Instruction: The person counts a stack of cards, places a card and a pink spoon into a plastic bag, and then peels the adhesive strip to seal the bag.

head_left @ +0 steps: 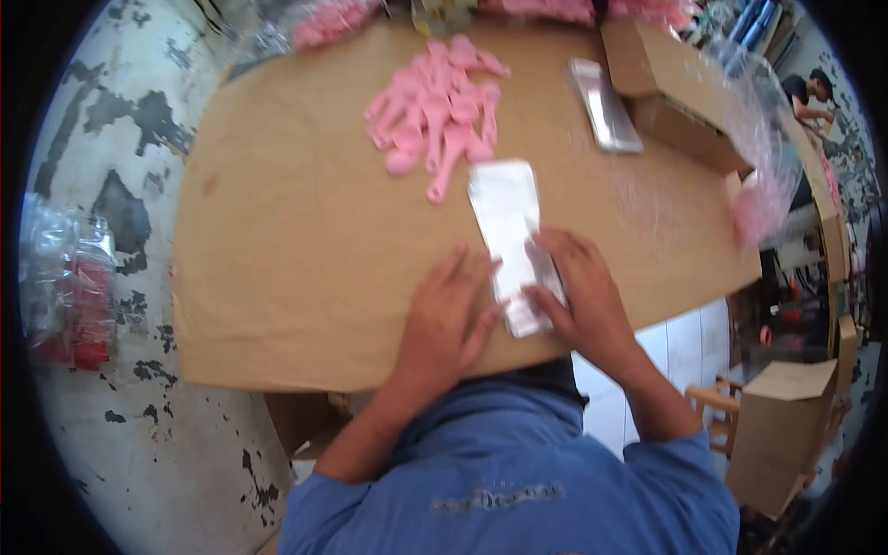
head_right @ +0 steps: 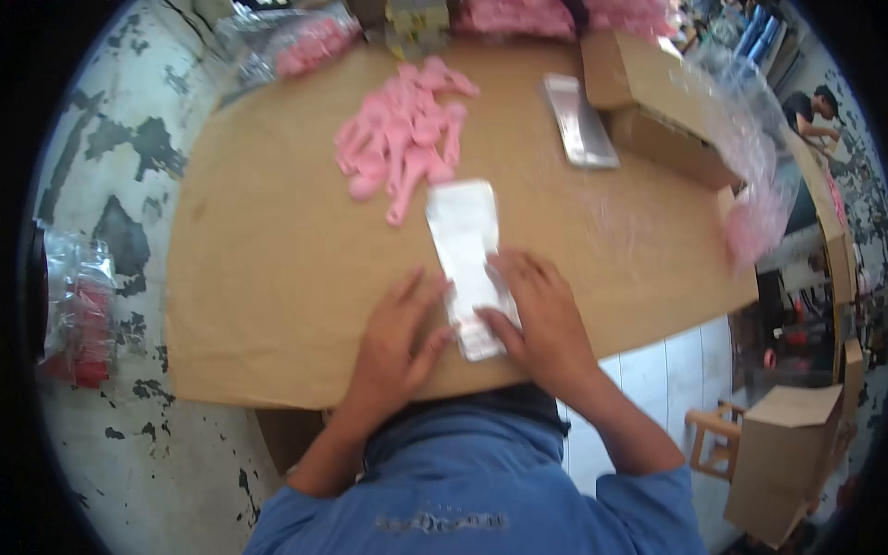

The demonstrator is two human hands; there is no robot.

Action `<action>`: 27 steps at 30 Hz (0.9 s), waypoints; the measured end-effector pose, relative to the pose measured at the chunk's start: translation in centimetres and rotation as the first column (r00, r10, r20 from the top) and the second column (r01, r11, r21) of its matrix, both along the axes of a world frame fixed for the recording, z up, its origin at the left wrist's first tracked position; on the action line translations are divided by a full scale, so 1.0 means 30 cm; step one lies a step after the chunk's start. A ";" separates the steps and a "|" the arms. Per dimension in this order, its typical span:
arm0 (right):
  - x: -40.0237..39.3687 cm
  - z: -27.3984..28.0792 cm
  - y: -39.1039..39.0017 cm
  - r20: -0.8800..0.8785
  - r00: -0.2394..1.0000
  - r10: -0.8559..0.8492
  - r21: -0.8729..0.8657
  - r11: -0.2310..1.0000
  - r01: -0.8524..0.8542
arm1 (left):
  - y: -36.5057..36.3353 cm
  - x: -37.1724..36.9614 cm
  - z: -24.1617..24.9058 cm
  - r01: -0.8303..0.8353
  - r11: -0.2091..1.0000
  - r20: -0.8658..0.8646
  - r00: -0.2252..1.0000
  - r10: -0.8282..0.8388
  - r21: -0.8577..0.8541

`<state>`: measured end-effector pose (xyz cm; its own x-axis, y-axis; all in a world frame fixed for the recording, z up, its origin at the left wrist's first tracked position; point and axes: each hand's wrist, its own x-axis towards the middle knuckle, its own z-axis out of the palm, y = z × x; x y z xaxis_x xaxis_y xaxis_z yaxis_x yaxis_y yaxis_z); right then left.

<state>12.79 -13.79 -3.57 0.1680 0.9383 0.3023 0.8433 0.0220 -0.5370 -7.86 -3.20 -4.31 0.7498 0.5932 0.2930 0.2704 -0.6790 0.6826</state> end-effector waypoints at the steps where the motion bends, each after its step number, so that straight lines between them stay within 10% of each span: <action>1: -0.002 0.009 0.006 -0.016 1.000 -0.006 0.002 1.000 0.006 | 0.003 -0.001 0.004 0.008 1.000 -0.002 1.000 -0.008 0.006; 9: 0.104 0.120 0.055 -0.249 0.968 -0.041 -0.177 0.984 -0.003 | 0.020 -0.105 0.074 0.069 0.991 0.050 0.997 -0.064 -0.112; 20: 0.387 0.243 0.871 0.237 0.968 -0.087 0.221 0.975 0.034 | 0.047 -0.294 0.018 -0.152 0.984 0.073 0.985 0.158 -0.089; 27: 0.375 0.319 1.402 0.174 0.863 -0.474 0.125 0.880 0.458 | 0.070 -0.313 0.031 -0.109 0.987 0.141 0.982 0.126 -0.122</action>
<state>24.05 28.26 5.98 0.5109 0.7373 0.4420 0.8519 -0.3655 -0.3751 -17.26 -1.11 -3.39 0.6267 0.7100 0.3211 0.2342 -0.5646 0.7914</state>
